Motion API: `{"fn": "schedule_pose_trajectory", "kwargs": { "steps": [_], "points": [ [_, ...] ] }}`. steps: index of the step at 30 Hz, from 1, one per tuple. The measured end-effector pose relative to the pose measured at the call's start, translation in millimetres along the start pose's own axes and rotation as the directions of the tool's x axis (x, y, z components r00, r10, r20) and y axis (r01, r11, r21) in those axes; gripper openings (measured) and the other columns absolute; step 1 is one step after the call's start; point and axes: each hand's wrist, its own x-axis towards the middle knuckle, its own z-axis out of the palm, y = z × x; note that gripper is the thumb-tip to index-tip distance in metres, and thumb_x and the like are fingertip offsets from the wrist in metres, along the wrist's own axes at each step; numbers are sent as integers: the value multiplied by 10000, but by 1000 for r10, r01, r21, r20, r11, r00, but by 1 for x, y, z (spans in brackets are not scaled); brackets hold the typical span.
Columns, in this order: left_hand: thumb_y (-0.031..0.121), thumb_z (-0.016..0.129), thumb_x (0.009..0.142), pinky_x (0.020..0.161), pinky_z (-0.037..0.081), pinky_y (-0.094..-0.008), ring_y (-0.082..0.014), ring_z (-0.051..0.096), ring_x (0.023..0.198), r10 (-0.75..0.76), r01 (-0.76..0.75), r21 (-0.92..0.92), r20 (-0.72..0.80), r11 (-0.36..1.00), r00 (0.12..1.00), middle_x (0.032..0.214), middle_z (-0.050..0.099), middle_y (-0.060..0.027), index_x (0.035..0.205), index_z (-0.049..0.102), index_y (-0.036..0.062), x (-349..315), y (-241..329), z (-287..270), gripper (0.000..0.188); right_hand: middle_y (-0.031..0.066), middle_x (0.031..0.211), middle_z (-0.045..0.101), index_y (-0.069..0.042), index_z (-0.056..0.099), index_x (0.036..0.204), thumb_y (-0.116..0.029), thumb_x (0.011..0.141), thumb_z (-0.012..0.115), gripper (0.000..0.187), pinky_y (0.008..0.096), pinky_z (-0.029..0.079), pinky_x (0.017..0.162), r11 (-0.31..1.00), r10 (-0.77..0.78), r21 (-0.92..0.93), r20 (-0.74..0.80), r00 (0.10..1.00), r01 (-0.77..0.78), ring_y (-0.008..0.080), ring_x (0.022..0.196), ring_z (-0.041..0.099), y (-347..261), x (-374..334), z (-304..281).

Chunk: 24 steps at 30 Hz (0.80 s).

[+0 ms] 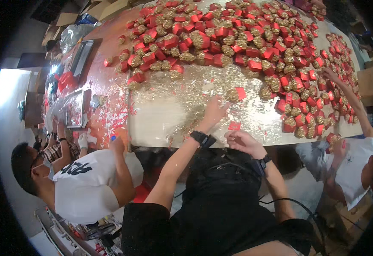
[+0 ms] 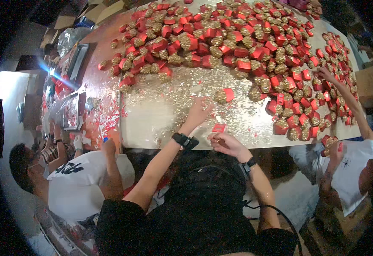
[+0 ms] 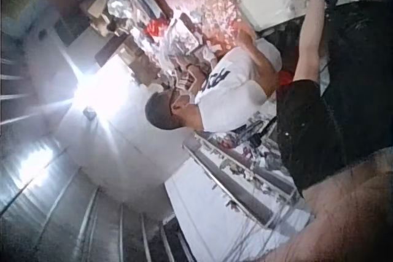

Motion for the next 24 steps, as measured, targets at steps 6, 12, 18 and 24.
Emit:
{"fn": "schedule_pose_trajectory", "kwargs": {
  "steps": [6, 12, 18, 24],
  "points": [
    [402, 757, 726, 919, 428, -518, -414, 461, 1133, 372, -404, 614, 187, 678, 909, 1272, 430, -212, 1341, 459, 151, 76, 2, 80, 728, 117, 1041, 606, -6, 547, 1044, -172, 999, 428, 209, 304, 472, 730, 876, -463, -237, -162, 872, 421, 179, 826, 592, -9, -44, -13],
    [377, 782, 685, 844, 476, -568, -410, 435, 1197, -54, -155, 654, 287, 740, 956, 1334, 407, -187, 1308, 485, 194, 109, 3, 107, 714, -31, 677, 473, -46, 560, 963, -295, 1039, 383, 315, 198, 367, 536, 732, -482, -632, -217, 849, 254, 43, 600, 449, -21, -77, -29],
    [325, 704, 818, 878, 497, -486, -265, 587, 991, 237, -97, -445, 270, 890, 933, 1048, 579, -108, 1120, 548, 91, 34, 31, 45, 413, 8, 825, 536, -13, 536, 1167, -220, 1035, 400, 281, 213, 399, 618, 674, -731, -414, -257, 632, 611, 64, 699, 493, -26, -57, -24],
    [399, 515, 924, 939, 477, -537, -289, 586, 1019, -278, 569, -820, 562, -64, 779, 1105, 594, -108, 1147, 538, 97, 8, 49, 10, 375, 56, 1054, 613, 5, 584, 1163, -150, 1008, 457, 253, 256, 465, 776, 386, -852, -701, -22, 522, 600, 120, 921, 580, -50, -34, 5]
  ]
}}
